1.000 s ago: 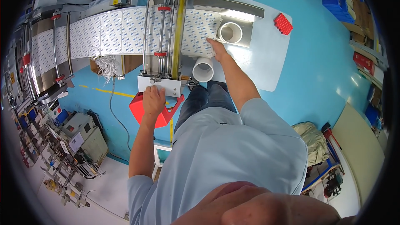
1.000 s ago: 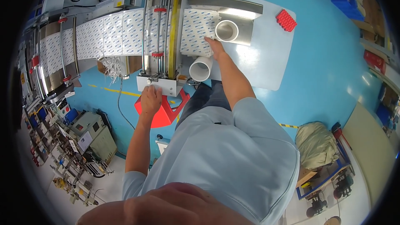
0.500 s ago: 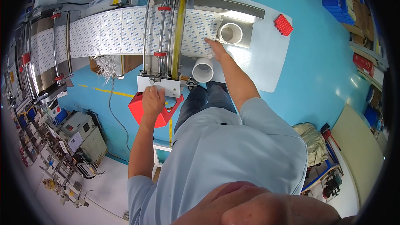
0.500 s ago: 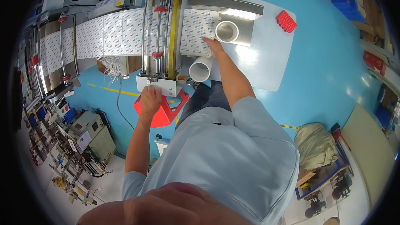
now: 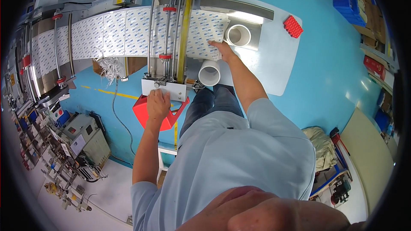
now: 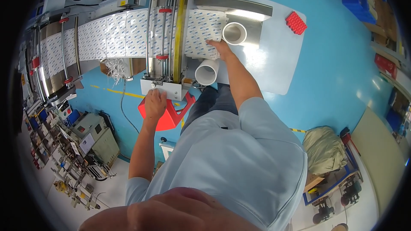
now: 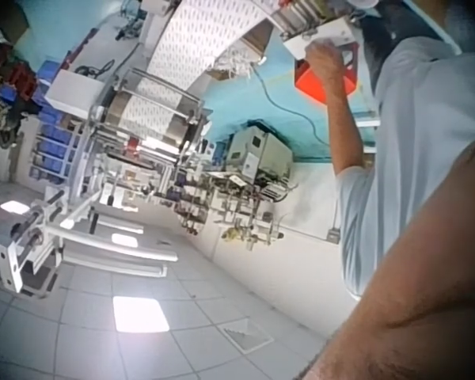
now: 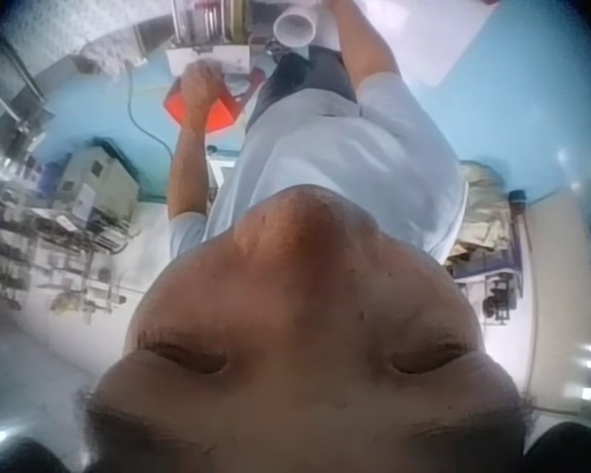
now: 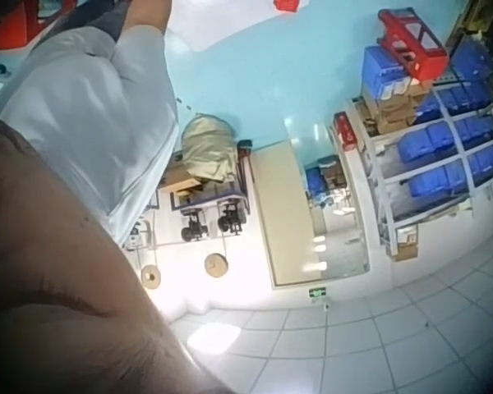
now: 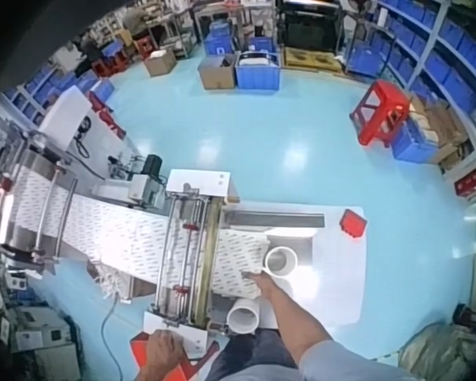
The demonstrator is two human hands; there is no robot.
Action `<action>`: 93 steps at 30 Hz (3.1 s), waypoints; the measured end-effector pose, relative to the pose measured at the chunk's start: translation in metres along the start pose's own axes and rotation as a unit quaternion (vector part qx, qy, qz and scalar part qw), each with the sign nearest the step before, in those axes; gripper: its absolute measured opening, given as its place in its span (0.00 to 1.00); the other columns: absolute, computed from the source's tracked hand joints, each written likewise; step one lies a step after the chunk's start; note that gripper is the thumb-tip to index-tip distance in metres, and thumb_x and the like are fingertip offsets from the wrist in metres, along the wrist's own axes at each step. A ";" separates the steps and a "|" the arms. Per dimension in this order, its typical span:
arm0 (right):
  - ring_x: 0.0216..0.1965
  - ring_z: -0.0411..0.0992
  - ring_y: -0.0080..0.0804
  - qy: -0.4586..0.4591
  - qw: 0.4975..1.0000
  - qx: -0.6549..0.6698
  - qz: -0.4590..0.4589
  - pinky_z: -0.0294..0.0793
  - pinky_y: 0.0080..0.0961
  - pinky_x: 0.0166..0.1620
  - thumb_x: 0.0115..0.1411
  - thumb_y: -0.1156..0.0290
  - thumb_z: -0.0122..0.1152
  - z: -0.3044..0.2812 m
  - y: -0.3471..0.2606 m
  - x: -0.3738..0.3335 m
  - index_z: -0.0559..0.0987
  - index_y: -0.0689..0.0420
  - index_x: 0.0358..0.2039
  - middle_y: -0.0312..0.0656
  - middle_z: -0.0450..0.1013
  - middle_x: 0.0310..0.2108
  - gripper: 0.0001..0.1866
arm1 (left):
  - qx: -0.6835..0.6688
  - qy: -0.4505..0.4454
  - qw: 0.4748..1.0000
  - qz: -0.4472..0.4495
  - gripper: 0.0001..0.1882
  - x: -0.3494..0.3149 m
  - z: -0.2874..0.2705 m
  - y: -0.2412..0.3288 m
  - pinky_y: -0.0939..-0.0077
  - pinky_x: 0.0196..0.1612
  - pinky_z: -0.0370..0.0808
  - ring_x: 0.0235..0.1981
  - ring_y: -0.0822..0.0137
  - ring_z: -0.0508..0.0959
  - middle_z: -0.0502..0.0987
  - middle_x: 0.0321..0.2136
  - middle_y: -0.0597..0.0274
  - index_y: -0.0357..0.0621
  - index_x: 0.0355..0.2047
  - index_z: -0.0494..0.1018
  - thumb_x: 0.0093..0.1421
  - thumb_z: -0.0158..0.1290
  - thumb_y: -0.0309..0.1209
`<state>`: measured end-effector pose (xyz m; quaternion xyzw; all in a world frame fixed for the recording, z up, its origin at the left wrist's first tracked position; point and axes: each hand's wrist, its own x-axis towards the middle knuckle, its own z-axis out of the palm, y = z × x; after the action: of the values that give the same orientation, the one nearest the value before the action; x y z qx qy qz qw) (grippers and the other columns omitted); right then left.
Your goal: Removing waste material from sheets of adhesive labels and stacking the finished products at a production station.
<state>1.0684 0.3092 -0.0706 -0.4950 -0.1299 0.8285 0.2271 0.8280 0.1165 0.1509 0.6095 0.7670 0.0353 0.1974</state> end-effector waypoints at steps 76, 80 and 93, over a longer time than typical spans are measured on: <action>0.53 0.65 0.42 -0.008 0.867 0.048 -0.496 0.67 0.37 0.54 0.45 0.68 0.66 0.046 0.092 -0.542 0.57 0.61 0.57 0.46 0.64 0.53 0.40 | -0.922 -0.221 0.313 0.052 0.31 -0.227 -0.021 0.227 0.64 0.55 0.65 0.53 0.59 0.67 0.65 0.51 0.53 0.36 0.56 0.55 0.51 0.51 0.25; 0.54 0.63 0.45 -0.009 0.857 0.156 -0.490 0.62 0.43 0.57 0.48 0.61 0.65 -0.019 0.096 -0.539 0.61 0.63 0.55 0.48 0.64 0.53 0.37 | -0.891 -0.218 0.395 0.052 0.30 -0.235 0.024 0.233 0.62 0.56 0.64 0.53 0.56 0.67 0.65 0.52 0.50 0.34 0.56 0.55 0.53 0.49 0.25; 0.52 0.66 0.38 -0.034 0.965 0.002 -0.258 0.64 0.34 0.55 0.38 0.84 0.62 -0.317 0.126 -0.385 0.60 0.62 0.56 0.47 0.67 0.49 0.40 | -0.814 -0.195 0.546 -0.044 0.27 -0.162 0.284 0.257 0.66 0.45 0.74 0.43 0.58 0.75 0.72 0.43 0.49 0.32 0.51 0.61 0.51 0.53 0.24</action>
<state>1.4726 0.0034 0.0162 -0.4161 -0.2595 0.7582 0.4298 1.1922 -0.0251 0.0072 0.1449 0.3782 0.5160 0.7548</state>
